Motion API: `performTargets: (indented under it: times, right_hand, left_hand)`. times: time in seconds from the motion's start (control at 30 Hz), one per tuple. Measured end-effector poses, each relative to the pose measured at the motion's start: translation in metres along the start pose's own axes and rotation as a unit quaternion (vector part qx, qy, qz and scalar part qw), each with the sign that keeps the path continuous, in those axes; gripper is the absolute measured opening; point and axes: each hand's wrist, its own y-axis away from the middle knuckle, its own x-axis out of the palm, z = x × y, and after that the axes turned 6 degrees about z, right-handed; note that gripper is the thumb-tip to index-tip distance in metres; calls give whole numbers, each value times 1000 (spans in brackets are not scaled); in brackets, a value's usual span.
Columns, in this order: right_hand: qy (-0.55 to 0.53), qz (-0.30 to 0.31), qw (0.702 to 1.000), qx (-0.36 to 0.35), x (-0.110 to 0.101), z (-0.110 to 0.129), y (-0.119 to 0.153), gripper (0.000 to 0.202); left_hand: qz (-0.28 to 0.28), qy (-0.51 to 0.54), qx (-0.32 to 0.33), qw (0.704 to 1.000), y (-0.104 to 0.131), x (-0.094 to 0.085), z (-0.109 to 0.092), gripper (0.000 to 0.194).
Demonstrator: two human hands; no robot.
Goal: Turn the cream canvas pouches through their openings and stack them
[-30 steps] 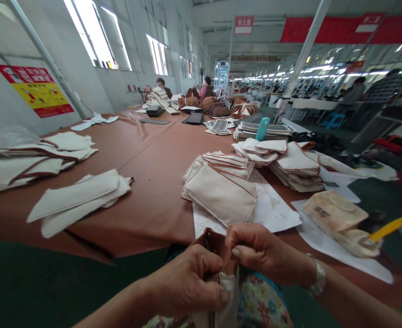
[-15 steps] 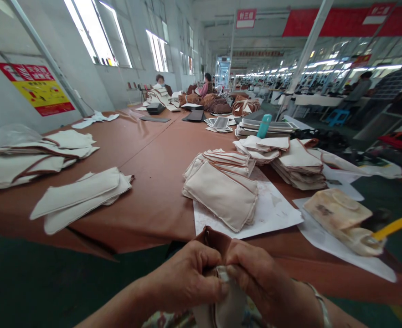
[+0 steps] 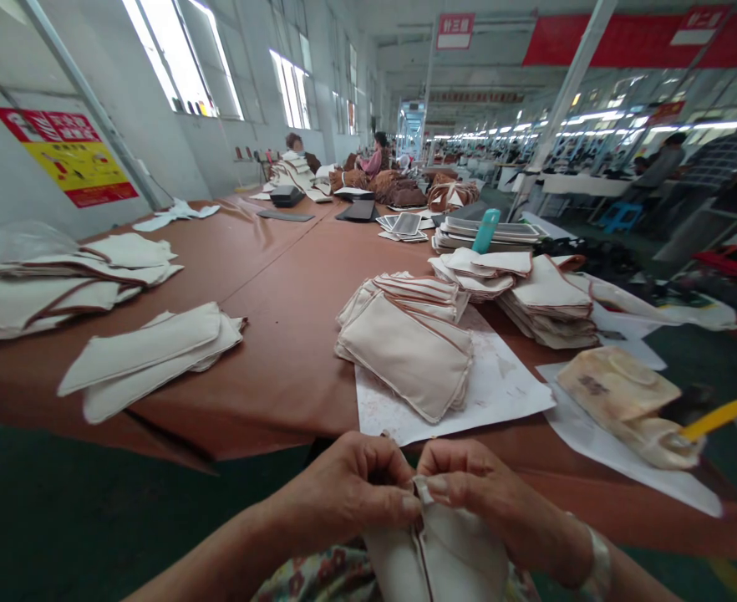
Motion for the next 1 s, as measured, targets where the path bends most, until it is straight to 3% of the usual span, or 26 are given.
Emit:
performTargets:
  times: [0.2, 0.37, 0.57, 0.77, 0.87, 1.0]
  right_hand:
    - [86, -27, 996, -25, 7, -3, -4, 28]
    - [187, -81, 978, -31, 11, -2, -4, 23]
    - [139, -118, 983, -28, 14, -1, -3, 19]
    - [201, -185, 961, -51, 16, -10, -4, 9]
    - [201, -206, 956, -51, 15, -17, -3, 9]
    - [212, -202, 948, -119, 16, -22, 3, 12]
  left_hand:
    - [-10, -48, -11, 999, 0, 3, -9, 17]
    - [-38, -114, -13, 993, -3, 9, -11, 14]
    - [-38, -116, -9, 992, -5, 11, -9, 21]
    - [-48, -178, -37, 982, -6, 18, -14, 10]
    - [-26, -178, -37, 983, -6, 20, -14, 14]
    - [-1, -117, -15, 993, -5, 19, -9, 14]
